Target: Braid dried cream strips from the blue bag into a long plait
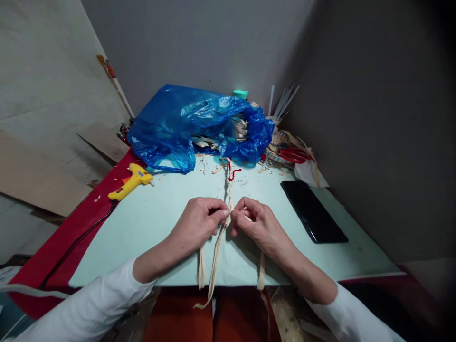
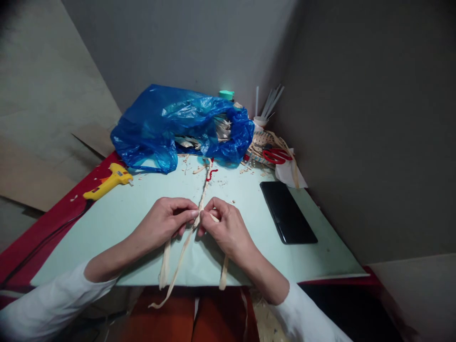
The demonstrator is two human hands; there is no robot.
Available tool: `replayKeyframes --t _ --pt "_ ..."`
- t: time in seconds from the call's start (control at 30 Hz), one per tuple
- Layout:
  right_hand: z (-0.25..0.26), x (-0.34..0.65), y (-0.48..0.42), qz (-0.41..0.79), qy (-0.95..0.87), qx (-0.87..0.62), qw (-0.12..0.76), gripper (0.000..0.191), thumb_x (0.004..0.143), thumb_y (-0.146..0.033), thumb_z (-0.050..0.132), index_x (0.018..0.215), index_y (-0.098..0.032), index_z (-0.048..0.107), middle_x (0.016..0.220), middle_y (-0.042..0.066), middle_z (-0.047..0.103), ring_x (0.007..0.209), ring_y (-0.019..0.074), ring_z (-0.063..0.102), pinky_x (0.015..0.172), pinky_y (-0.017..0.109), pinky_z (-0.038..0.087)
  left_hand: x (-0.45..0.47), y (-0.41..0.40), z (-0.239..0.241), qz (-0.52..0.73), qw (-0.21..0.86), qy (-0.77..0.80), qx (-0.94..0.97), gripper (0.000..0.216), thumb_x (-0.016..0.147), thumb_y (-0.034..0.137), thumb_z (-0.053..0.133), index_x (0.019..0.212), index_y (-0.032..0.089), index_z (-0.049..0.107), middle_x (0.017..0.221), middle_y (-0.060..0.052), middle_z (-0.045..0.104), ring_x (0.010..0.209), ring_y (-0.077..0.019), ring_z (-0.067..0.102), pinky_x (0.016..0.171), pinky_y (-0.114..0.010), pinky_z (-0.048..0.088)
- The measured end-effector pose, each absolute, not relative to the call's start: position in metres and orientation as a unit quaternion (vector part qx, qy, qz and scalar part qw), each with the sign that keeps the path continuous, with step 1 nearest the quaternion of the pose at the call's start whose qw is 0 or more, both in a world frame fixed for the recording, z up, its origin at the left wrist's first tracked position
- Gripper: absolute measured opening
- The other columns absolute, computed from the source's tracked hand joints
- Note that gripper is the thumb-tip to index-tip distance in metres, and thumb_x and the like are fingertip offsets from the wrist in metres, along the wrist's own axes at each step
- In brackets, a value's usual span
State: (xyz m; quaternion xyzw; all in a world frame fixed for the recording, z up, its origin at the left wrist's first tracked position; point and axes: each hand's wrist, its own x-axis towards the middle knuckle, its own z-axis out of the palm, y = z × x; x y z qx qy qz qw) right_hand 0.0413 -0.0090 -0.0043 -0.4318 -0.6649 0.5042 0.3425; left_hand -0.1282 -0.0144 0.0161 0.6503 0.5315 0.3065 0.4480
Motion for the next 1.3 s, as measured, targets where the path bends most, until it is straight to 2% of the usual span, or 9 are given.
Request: replayKeyframes --t 0.3,0.53,0.67,0.87,0.97,1.07,1.13,1.2,1.3 --pt "-0.006 0.035 -0.014 0.368 -0.72 -0.47 0.355 0.02 0.085 -0.024 0.051 0.066 -0.019 0.049 0.059 -0.004 0.054 0.056 0.0102 0.044 0.053 0.022 0.031 -0.116 -0.021 0.015 0.288 0.253 0.566 0.73 0.02 0.083 0.019 0.052 0.064 0.017 0.056 0.058 0.001 0.054 0.055 -0.012 0.046 0.055 -0.025 0.033" --pt "-0.007 0.041 -0.008 0.505 -0.65 -0.424 0.376 0.022 0.09 -0.033 0.05 0.074 -0.018 0.055 0.06 -0.004 0.051 0.056 0.0096 0.043 0.054 0.021 0.031 -0.11 -0.037 -0.009 0.26 -0.04 0.449 0.854 0.023 0.088 0.01 0.04 0.079 0.015 0.06 0.071 -0.005 0.06 0.056 -0.0152 0.051 0.054 -0.028 0.037" --pt "-0.01 0.04 -0.004 0.606 -0.574 -0.403 0.375 0.026 0.085 -0.04 0.06 0.074 -0.018 0.052 0.058 -0.006 0.045 0.053 0.0084 0.038 0.05 0.021 0.027 -0.109 -0.043 -0.009 0.242 -0.093 0.39 0.883 0.027 0.087 0.006 0.037 0.086 0.011 0.064 0.072 -0.008 0.062 0.061 -0.0178 0.055 0.054 -0.03 0.038" --pt "-0.005 0.039 -0.006 0.681 -0.504 -0.379 0.373 0.028 0.083 -0.042 0.064 0.078 -0.017 0.051 0.062 -0.005 0.053 0.046 0.0049 0.027 0.045 0.02 0.016 -0.118 -0.03 0.015 0.381 0.163 0.509 0.754 0.02 0.091 0.022 0.048 0.078 0.017 0.062 0.073 -0.002 0.061 0.067 -0.0136 0.054 0.065 -0.027 0.04" --pt "0.0 0.039 -0.008 0.706 -0.472 -0.378 0.369 0.03 0.079 -0.041 0.068 0.078 -0.018 0.05 0.066 -0.004 0.056 0.048 0.0049 0.033 0.045 0.019 0.017 -0.122 -0.017 0.015 0.387 0.416 0.504 0.651 0.011 0.088 0.025 0.052 0.084 0.017 0.056 0.08 -0.003 0.062 0.075 -0.0148 0.057 0.071 -0.027 0.042" --pt "0.001 0.04 -0.01 0.719 -0.47 -0.361 0.364 0.031 0.078 -0.042 0.069 0.078 -0.018 0.051 0.068 -0.001 0.057 0.056 0.0078 0.047 0.046 0.019 0.021 -0.122 -0.01 0.01 0.35 0.646 0.399 0.549 0.015 0.088 0.03 0.052 0.082 0.016 0.05 0.074 -0.002 0.06 0.068 -0.0129 0.056 0.066 -0.026 0.042" --pt "-0.001 0.042 -0.011 0.714 -0.482 -0.359 0.359 0.028 0.081 -0.042 0.066 0.081 -0.018 0.051 0.068 -0.001 0.058 0.055 0.0078 0.046 0.046 0.02 0.021 -0.121 -0.01 0.007 0.342 0.71 0.373 0.489 0.015 0.088 0.029 0.053 0.082 0.016 0.047 0.072 0.0 0.057 0.056 -0.0077 0.049 0.054 -0.021 0.037" --pt "-0.004 0.045 -0.011 0.696 -0.507 -0.375 0.344 0.025 0.085 -0.042 0.061 0.083 -0.018 0.053 0.067 -0.002 0.057 0.049 0.0059 0.036 0.045 0.02 0.019 -0.121 -0.011 0.007 0.326 0.738 0.377 0.455 0.012 0.087 0.026 0.054 0.083 0.017 0.046 0.071 0.002 0.055 0.046 -0.0031 0.035 0.044 -0.017 0.022" --pt "-0.005 0.05 -0.011 0.599 -0.608 -0.414 0.318 0.023 0.09 -0.038 0.053 0.082 -0.017 0.057 0.065 -0.002 0.055 0.048 0.0071 0.033 0.047 0.022 0.023 -0.122 -0.013 0.009 0.311 0.728 0.411 0.451 0.012 0.087 0.023 0.052 0.08 0.018 0.044 0.065 0.003 0.053 0.042 -0.0024 0.023 0.04 -0.019 0.01"
